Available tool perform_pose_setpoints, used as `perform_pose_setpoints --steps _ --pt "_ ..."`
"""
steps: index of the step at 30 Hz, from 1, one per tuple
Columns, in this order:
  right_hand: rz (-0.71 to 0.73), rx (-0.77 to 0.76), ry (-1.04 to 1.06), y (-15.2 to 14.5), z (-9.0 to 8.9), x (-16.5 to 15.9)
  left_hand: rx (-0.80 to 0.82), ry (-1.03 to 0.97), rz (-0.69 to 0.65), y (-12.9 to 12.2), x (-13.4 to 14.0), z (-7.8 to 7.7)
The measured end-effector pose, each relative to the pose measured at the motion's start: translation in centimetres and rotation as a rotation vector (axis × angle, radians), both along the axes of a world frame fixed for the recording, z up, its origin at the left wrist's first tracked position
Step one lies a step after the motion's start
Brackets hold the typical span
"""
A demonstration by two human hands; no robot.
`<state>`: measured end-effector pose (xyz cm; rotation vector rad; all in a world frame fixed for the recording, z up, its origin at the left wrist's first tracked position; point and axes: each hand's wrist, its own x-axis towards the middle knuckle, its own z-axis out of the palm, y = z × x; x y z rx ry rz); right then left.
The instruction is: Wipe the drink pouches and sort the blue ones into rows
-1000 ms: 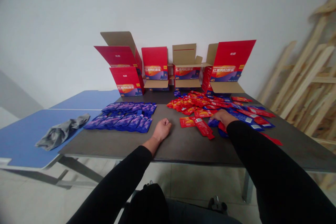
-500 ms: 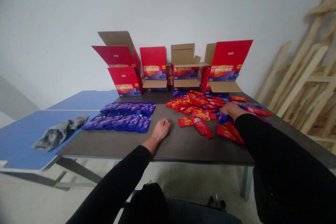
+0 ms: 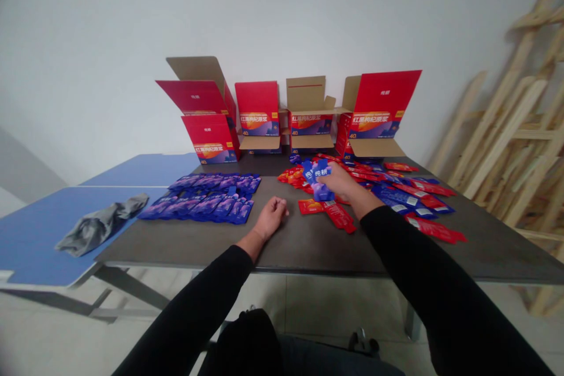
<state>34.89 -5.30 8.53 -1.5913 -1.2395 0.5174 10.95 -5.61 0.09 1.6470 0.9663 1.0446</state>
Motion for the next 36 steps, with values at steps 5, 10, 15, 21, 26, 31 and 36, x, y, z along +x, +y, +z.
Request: perform_pose_setpoints --steps 5,10,15,21,26,31,36 --pt "0.085 -0.006 0.235 -0.2 -3.7 -7.6 -0.066 -0.182 -0.053 0.2 0.0 -0.2" --pt "0.195 0.05 0.362 0.0 -6.6 -11.2 -0.082 -0.315 0.026 0.7 -0.2 0.0" --pt "0.087 0.188 0.332 0.9 -8.7 -11.5 -0.129 -0.401 0.111 1.3 -0.4 -0.3" --pt "-0.013 0.254 0.59 1.2 -9.4 -10.9 -0.108 -0.442 0.236 1.8 -0.6 -0.6" --pt "0.115 0.118 0.868 0.5 -9.0 -11.3 -0.259 -0.466 0.316 1.8 -0.6 -0.2" --pt "0.196 0.065 0.849 0.0 -9.2 -12.0 -0.294 -0.323 0.225 0.9 -0.6 0.4" --pt "0.17 0.07 0.834 0.1 -9.2 -12.0 -0.225 -0.255 0.167 0.3 -0.6 0.3"
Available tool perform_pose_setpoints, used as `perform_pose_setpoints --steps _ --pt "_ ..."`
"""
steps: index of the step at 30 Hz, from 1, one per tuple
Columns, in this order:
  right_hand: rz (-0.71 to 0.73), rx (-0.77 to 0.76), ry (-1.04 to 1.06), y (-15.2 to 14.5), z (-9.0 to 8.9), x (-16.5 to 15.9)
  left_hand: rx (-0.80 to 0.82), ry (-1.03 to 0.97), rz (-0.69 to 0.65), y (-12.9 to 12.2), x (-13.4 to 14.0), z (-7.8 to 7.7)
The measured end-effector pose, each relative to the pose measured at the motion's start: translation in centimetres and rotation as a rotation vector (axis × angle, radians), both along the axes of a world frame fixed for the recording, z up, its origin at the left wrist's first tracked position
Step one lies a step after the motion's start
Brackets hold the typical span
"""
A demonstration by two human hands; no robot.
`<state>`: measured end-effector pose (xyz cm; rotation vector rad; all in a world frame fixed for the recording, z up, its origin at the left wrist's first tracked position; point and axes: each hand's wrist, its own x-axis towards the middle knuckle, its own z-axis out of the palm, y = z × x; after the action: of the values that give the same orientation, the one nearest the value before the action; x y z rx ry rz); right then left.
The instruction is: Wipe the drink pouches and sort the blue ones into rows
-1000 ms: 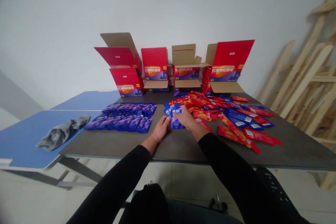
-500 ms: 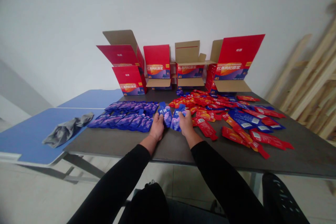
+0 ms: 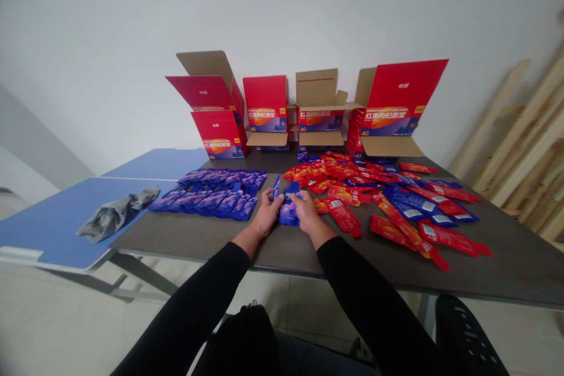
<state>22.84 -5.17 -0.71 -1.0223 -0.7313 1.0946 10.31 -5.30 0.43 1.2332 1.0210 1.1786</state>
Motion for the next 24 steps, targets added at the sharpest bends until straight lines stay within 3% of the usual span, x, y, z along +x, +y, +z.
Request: perform_pose_setpoints --steps 3,6,11,14,18,21,24 --pt "-0.077 0.02 -0.063 0.1 0.0 0.1 0.056 0.031 0.035 -0.1 -0.3 -0.1" --pt "-0.07 0.031 -0.079 0.0 0.0 0.0 0.212 0.133 0.081 0.0 -1.7 0.6" --pt "0.085 0.034 0.044 -0.3 0.3 -0.3 0.425 0.467 0.287 1.8 -7.9 3.8" --pt "0.105 0.033 0.053 -0.6 0.5 -0.4 0.4 0.733 0.417 3.7 -13.4 5.6" --pt "0.11 0.041 0.035 -0.7 0.7 -0.5 0.261 1.136 0.401 5.7 -20.1 6.6" --pt "0.113 0.04 0.031 -0.7 0.7 -0.5 0.143 1.333 0.345 6.3 -22.9 6.4" --pt "0.113 0.041 0.035 -0.7 0.7 -0.5 0.083 1.454 0.291 6.5 -23.7 6.1"
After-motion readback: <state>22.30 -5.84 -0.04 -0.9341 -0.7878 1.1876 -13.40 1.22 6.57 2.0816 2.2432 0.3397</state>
